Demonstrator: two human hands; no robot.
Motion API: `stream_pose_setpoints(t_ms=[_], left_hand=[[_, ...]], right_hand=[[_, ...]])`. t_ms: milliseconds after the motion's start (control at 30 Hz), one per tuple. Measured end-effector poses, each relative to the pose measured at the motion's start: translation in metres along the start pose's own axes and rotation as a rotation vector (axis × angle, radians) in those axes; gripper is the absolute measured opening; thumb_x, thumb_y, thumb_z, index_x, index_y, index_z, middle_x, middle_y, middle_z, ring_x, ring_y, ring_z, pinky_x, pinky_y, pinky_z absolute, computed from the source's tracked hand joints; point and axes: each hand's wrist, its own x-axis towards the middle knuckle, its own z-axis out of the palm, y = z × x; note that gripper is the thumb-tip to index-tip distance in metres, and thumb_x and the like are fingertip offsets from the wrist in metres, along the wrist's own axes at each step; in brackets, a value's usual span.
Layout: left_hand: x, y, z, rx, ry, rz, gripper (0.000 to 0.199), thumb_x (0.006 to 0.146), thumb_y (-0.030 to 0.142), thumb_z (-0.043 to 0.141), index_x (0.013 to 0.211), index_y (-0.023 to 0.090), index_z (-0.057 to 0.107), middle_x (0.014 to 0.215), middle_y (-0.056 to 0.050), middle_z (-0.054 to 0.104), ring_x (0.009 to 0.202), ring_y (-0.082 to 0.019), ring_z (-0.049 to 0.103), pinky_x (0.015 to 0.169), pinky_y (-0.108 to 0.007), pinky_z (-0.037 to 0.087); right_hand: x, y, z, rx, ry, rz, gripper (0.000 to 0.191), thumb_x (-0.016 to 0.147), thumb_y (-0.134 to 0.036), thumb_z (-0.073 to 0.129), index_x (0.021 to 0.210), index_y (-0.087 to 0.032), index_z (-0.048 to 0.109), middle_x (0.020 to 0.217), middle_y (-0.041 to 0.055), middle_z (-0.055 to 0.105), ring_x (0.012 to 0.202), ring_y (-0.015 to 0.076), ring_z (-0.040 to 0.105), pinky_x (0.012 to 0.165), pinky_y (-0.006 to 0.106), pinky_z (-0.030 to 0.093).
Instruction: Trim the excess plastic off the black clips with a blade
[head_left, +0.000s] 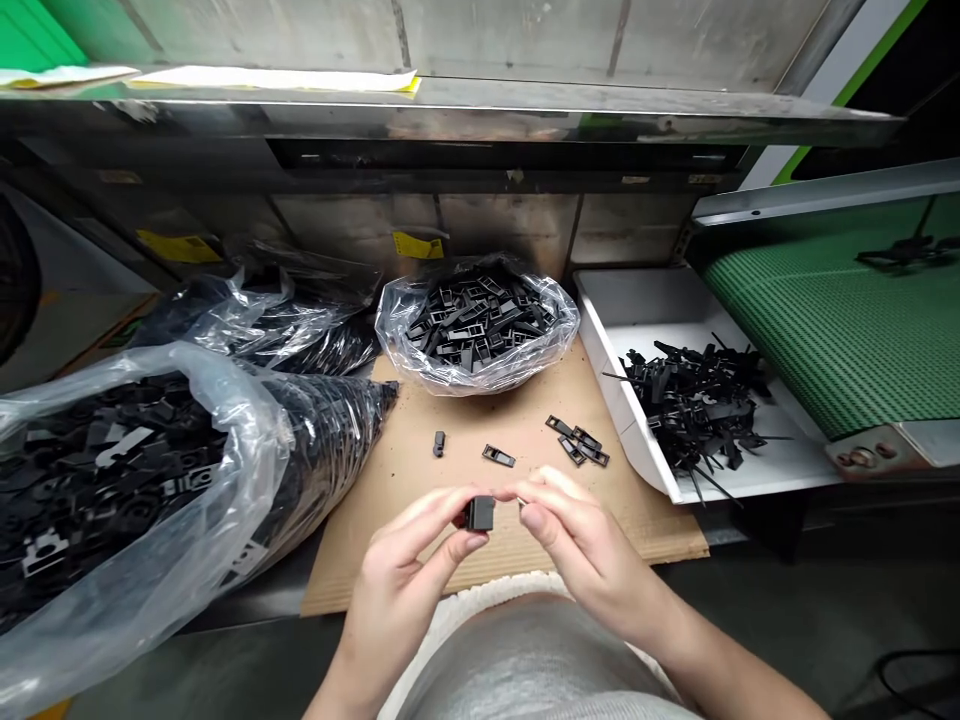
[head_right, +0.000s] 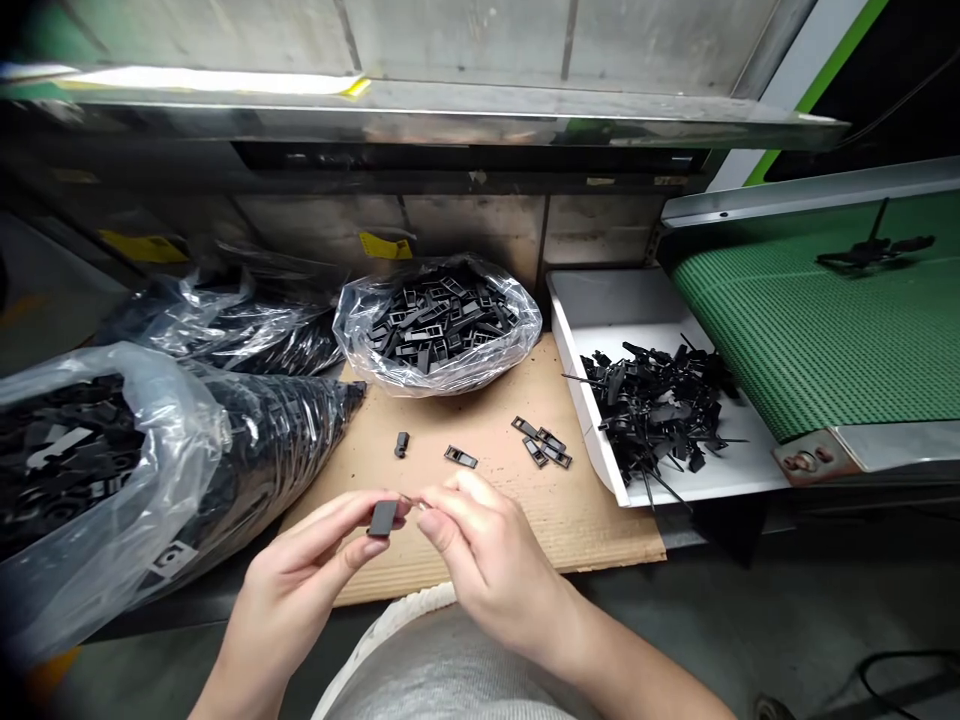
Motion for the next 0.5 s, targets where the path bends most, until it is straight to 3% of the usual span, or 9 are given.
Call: stream_pose_setpoints(t_ms=[100,233,500], left_hand=[[0.0007,0.0016,0.0026,-0.009,-0.016,0.024,0.028,0.076,0.017,0.062,0.098,0.033,0.067,0.096,0.003,0.069,0.089,-0.011,0.062,0.076,-0.013,0.047],[0.0028,0.0018,0.0054,-0.03,-0.045,0.052,0.031,0.076,0.014,0.061,0.097,0.036,0.066,0.095,0.006,0.068,0.088,-0.009,0.062,0.077,-0.01,0.045],[0.0031,0.0055,0.0074,0.002,-0.028,0.072,0.03,0.077,0.013,0.06,0.098,0.034,0.066,0.094,0.005,0.068,0.086,-0.008,0.062,0.075,-0.009,0.045]], right_hand=[[-0.0052,0.0046,0.0007,-0.023,0.063,0.006,0.021,0.091,-0.02,0.039,0.098,-0.016,0.059,0.066,-0.0011,0.052,0.058,0.0096,0.049,0.059,0.021,0.04],[-0.0045,0.0063,0.0042,-0.084,0.124,-0.008,0.022,0.089,-0.018,0.041,0.074,-0.014,0.057,0.06,-0.0008,0.05,0.055,0.0094,0.047,0.054,0.021,0.036],[-0.0005,0.0089,0.0022,-0.054,0.088,0.005,0.021,0.088,-0.017,0.041,0.071,-0.016,0.053,0.056,-0.0033,0.044,0.052,0.0084,0.043,0.052,0.02,0.033]])
